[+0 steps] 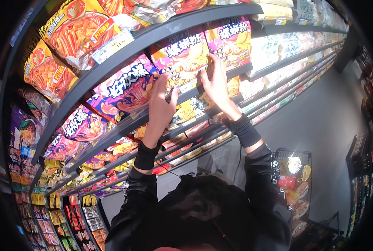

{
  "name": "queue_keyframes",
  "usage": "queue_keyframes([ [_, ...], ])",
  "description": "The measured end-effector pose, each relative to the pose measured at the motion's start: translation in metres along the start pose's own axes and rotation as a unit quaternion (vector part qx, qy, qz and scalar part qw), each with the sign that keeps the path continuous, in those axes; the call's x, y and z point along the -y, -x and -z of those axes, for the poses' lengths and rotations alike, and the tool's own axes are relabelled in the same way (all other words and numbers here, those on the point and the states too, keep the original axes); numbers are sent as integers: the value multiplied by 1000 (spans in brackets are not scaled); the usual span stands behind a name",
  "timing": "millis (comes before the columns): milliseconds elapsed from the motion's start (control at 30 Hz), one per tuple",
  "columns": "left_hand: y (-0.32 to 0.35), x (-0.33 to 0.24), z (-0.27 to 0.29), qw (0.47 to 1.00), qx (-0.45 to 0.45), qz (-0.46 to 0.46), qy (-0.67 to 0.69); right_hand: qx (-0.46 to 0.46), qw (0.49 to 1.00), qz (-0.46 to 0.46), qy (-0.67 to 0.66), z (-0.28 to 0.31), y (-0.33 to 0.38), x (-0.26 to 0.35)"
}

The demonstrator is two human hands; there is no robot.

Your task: The person organizes packages of instant noodles on a supermarket shelf, picking up and rotating various bags before placing them back on the shelf.

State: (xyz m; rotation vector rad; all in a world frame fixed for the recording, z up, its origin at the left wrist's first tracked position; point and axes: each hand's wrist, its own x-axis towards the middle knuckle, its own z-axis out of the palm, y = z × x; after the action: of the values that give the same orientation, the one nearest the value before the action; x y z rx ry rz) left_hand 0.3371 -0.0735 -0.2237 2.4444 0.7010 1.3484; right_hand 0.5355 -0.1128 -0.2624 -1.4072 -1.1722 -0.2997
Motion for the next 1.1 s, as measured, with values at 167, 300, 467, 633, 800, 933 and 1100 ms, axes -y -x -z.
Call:
queue_keyframes([
  [167, 1, 13, 2, 998, 10, -62, -31, 7, 998, -37, -45, -4, -2, -8],
  [300, -2, 17, 4, 998, -7, -63, -9, -12, 1000, -24, 7, -8, -4, -1],
  [467, -6, 18, -10, 998, -40, -47, -19, -23, 999, -33, -15, -13, -4, 0],
  [633, -11, -3, -14, 997, -16, 30, -66, -31, 999, -14, -27, -5, -18, -3],
  [800, -5, -9, -29, 992, -25, 40, -113, 1, 987, -108, -122, 3, -33, -17],
  [933, -24, -28, -34, 987, -99, 1, -127, 32, 984, -96, -145, 8, -44, -20],
  [1100, -73, -50, -34, 966, -141, -31, -215, 44, 978, -82, -187, 13, -59, -29],
])
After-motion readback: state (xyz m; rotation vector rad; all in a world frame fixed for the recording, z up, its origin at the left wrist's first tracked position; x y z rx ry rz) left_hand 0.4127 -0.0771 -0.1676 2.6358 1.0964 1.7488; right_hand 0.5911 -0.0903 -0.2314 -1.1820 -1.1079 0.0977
